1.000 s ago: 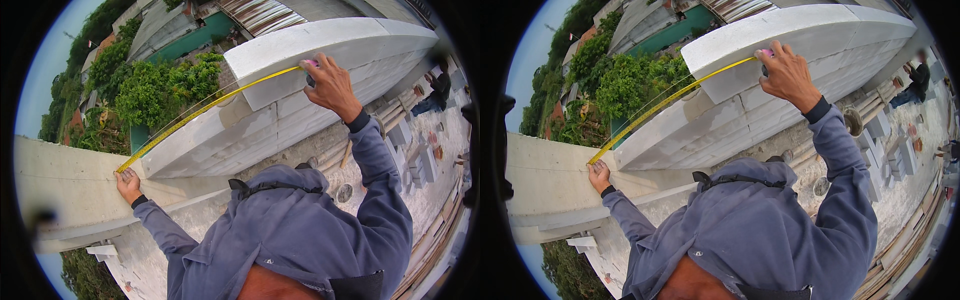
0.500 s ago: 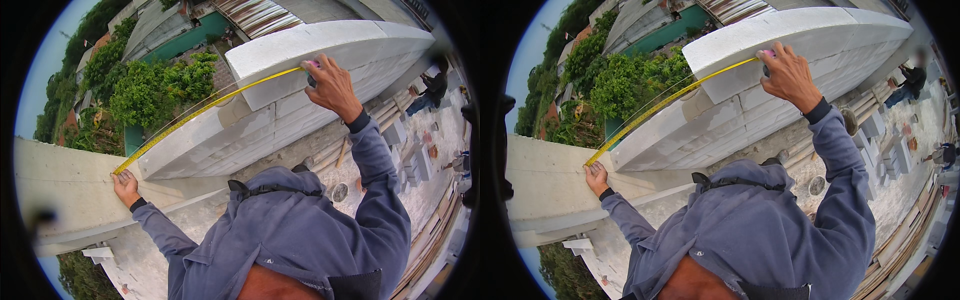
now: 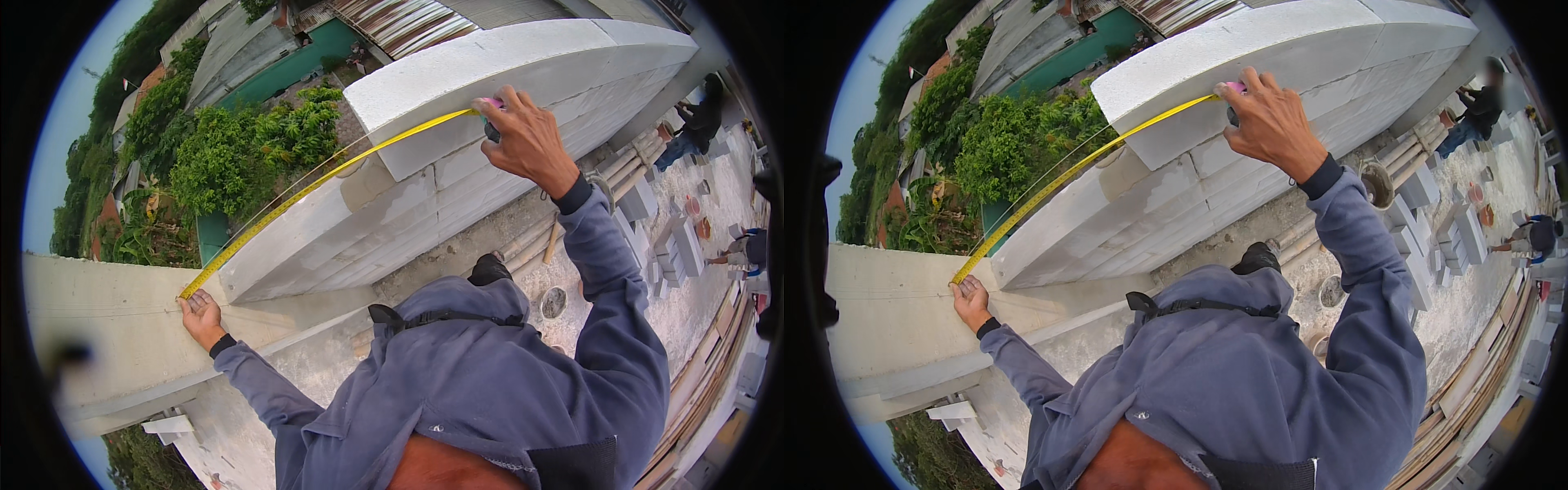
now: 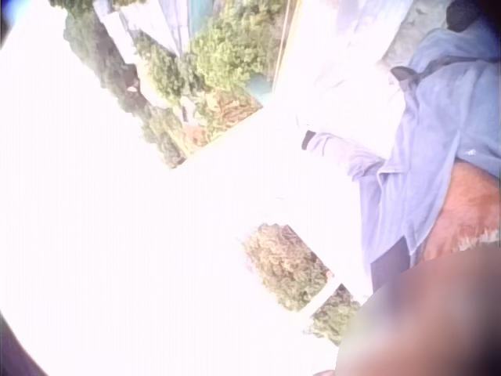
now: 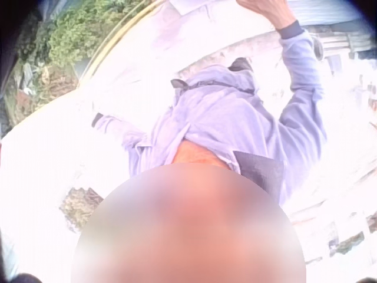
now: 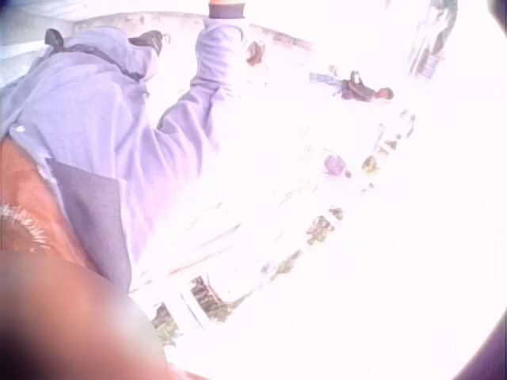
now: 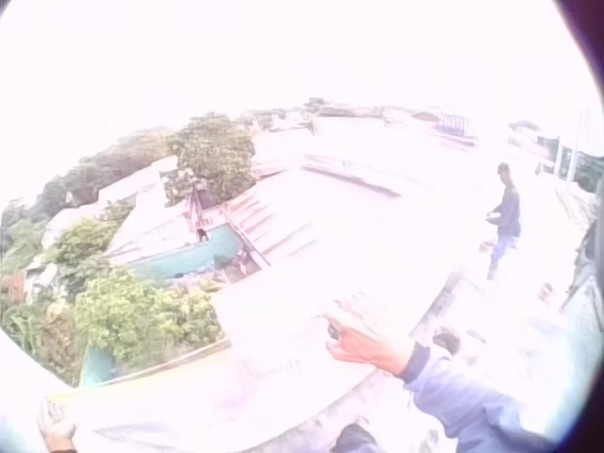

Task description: The person scoops cement from a bucket with a trowel and spreads it onto a wall. They then lift a large white tile, place it onto the cemented area, and tap it into position with a hammer. The person measures the wall with a tape measure and continues to apply cement and set tiles.

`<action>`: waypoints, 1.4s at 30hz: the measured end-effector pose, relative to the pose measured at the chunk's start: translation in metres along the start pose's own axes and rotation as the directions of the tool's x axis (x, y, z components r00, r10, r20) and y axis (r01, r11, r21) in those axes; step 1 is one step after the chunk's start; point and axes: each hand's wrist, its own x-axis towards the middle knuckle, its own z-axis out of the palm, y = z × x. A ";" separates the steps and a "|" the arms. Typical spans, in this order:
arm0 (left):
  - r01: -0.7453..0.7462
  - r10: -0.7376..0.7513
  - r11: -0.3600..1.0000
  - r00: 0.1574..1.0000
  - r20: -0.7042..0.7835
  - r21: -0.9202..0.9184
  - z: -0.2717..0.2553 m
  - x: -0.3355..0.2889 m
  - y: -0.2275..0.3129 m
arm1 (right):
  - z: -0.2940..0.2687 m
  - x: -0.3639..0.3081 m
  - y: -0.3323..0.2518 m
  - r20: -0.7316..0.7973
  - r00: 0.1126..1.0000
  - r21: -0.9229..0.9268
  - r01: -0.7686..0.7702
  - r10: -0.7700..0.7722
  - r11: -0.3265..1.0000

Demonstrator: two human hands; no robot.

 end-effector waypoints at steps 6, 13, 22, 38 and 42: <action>-0.008 -0.003 0.968 0.999 0.047 0.249 0.009 -0.102 -0.060 | 0.023 -0.074 0.018 0.441 0.896 0.314 -0.100 -0.052 0.944; 0.049 -0.521 0.625 0.769 0.370 0.779 0.042 -0.307 -0.253 | 0.073 -0.199 0.012 0.647 0.761 0.459 -0.355 -0.033 0.814; -0.775 -0.952 0.293 -0.184 0.243 0.560 0.181 -0.453 -0.374 | 0.075 -0.309 0.096 0.803 0.414 0.357 -0.910 0.428 0.211; 0.109 -0.140 0.884 -0.867 0.479 0.454 0.386 -0.609 -0.388 | 0.065 -0.645 0.248 0.573 -0.611 0.260 -0.496 0.546 -0.828; 0.079 -0.162 0.902 -0.850 0.501 0.425 0.393 -0.623 -0.410 | 0.063 -0.633 0.292 0.612 -0.501 0.458 -0.406 0.612 -0.791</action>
